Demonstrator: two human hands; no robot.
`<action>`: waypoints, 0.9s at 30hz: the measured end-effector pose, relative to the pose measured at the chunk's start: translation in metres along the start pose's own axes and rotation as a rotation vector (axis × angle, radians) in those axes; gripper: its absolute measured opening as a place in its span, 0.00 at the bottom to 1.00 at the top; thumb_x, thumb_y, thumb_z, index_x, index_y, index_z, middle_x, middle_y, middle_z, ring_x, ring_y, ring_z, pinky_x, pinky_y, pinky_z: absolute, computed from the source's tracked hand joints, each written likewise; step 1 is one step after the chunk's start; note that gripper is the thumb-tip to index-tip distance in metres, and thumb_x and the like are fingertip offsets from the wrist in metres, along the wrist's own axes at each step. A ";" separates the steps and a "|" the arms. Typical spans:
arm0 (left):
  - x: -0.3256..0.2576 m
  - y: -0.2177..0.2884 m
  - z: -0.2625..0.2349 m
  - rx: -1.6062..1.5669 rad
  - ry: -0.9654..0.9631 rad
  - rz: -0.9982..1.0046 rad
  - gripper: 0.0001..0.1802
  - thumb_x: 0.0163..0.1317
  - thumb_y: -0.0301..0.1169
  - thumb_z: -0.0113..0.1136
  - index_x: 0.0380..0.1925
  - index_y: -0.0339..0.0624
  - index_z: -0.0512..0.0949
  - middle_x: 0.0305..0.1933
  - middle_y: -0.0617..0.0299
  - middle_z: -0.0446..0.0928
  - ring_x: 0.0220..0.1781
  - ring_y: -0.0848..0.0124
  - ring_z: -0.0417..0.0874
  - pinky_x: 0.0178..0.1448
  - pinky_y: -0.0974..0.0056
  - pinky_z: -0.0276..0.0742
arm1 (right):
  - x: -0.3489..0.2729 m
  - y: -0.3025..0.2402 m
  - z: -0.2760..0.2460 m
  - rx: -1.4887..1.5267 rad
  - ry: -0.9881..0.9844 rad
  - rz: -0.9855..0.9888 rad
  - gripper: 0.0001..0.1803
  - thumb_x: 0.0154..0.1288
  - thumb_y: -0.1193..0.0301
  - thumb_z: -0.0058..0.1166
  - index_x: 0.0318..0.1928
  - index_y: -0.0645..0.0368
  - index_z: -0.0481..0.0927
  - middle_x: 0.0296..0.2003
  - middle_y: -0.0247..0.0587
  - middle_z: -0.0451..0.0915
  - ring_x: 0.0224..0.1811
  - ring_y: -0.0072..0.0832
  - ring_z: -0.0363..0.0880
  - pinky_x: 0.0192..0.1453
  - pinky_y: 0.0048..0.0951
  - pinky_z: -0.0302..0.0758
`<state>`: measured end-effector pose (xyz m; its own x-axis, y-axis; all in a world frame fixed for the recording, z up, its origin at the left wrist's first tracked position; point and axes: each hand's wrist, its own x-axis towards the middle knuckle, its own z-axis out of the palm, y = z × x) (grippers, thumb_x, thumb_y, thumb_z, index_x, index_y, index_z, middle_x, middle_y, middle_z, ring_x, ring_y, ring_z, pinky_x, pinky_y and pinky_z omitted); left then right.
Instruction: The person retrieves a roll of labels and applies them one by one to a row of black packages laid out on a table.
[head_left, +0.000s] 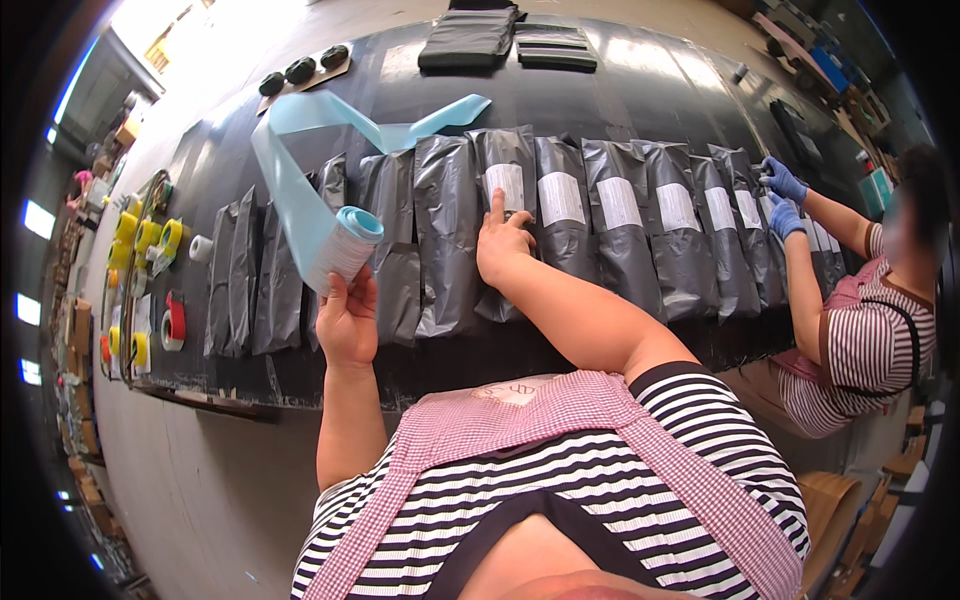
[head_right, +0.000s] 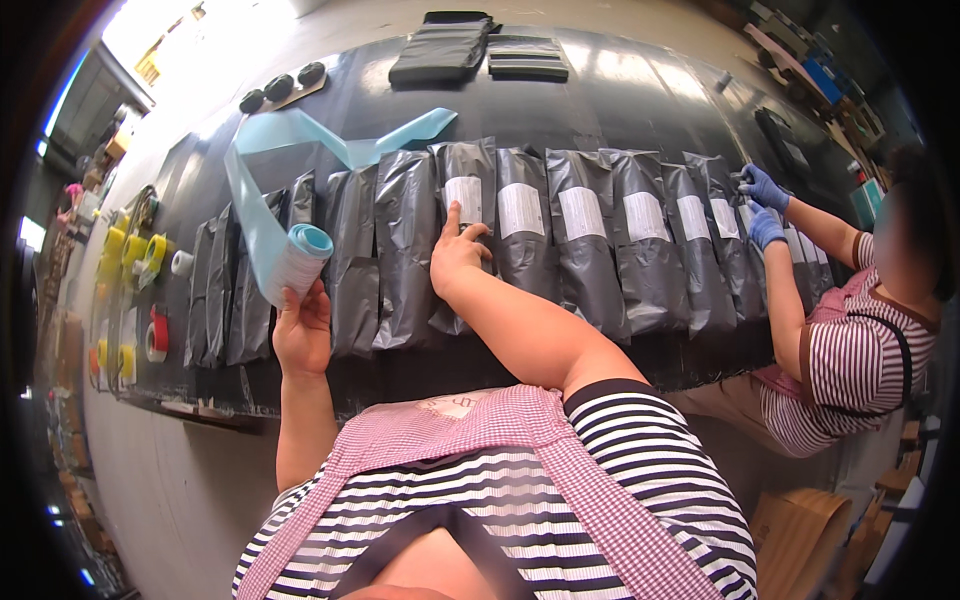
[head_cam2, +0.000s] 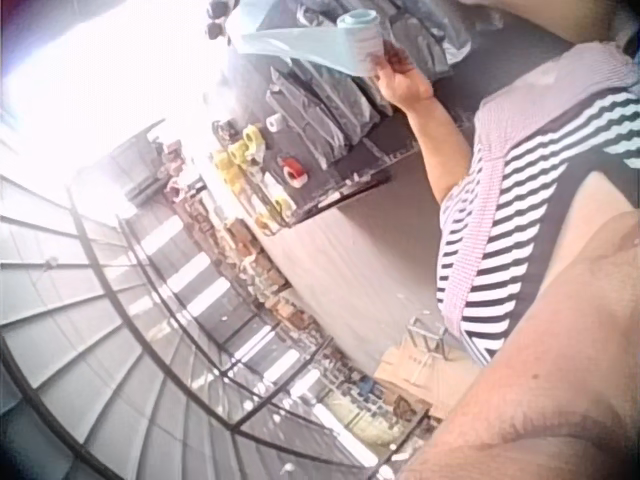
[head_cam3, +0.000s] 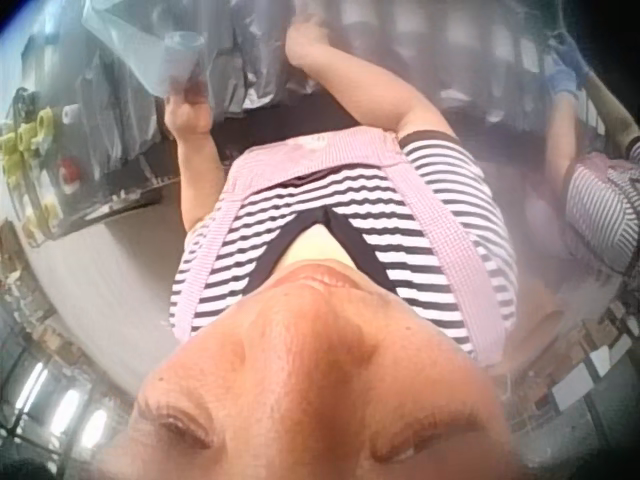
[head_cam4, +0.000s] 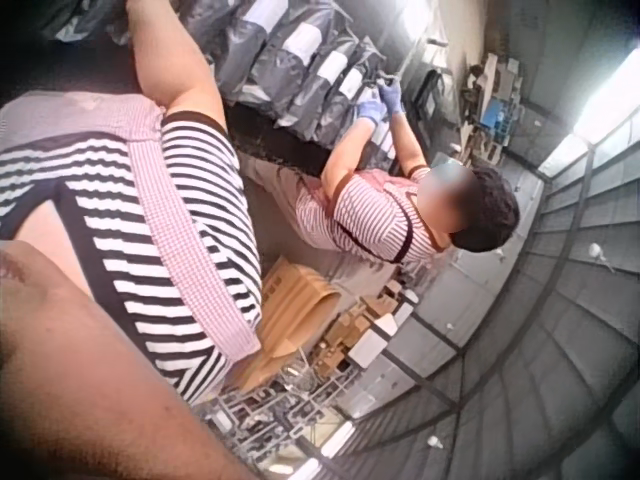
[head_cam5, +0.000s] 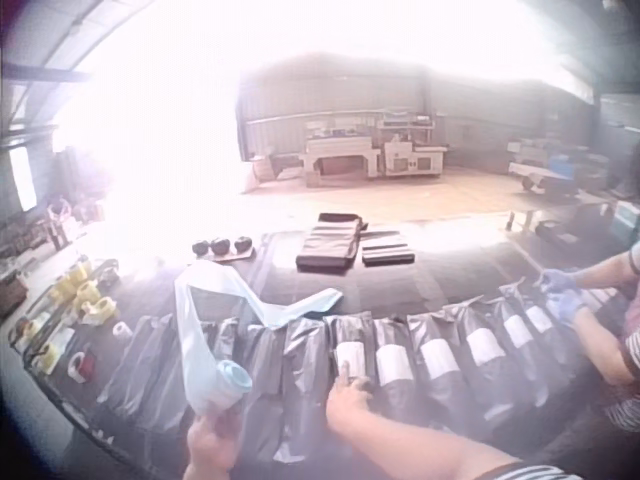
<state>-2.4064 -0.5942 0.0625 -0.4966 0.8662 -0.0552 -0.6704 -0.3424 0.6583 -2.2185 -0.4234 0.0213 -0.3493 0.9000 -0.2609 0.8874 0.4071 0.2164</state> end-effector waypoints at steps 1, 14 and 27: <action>-0.008 0.002 0.001 0.005 0.016 -0.003 0.21 0.74 0.35 0.55 0.62 0.40 0.68 0.55 0.56 0.79 0.52 0.64 0.84 0.54 0.60 0.85 | 0.000 -0.006 -0.003 -0.057 0.010 0.014 0.36 0.67 0.68 0.51 0.75 0.52 0.61 0.79 0.55 0.32 0.67 0.72 0.60 0.43 0.57 0.84; -0.075 0.004 0.012 0.253 0.090 -0.005 0.23 0.72 0.42 0.58 0.60 0.38 0.72 0.58 0.57 0.78 0.57 0.65 0.81 0.55 0.61 0.81 | -0.130 0.016 -0.044 0.625 1.062 -1.115 0.26 0.58 0.69 0.60 0.60 0.47 0.79 0.69 0.39 0.69 0.74 0.39 0.63 0.79 0.52 0.52; -0.066 0.067 -0.041 0.681 -0.358 0.056 0.09 0.66 0.25 0.65 0.45 0.34 0.83 0.52 0.63 0.73 0.53 0.69 0.79 0.61 0.66 0.75 | -0.142 -0.084 -0.078 1.085 0.828 -0.916 0.28 0.50 0.69 0.72 0.55 0.50 0.84 0.57 0.35 0.82 0.57 0.38 0.78 0.60 0.38 0.73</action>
<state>-2.4409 -0.6896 0.0801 -0.2332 0.9589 0.1615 -0.1045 -0.1898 0.9762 -2.2671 -0.5732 0.1139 -0.5843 0.4137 0.6982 -0.0343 0.8469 -0.5306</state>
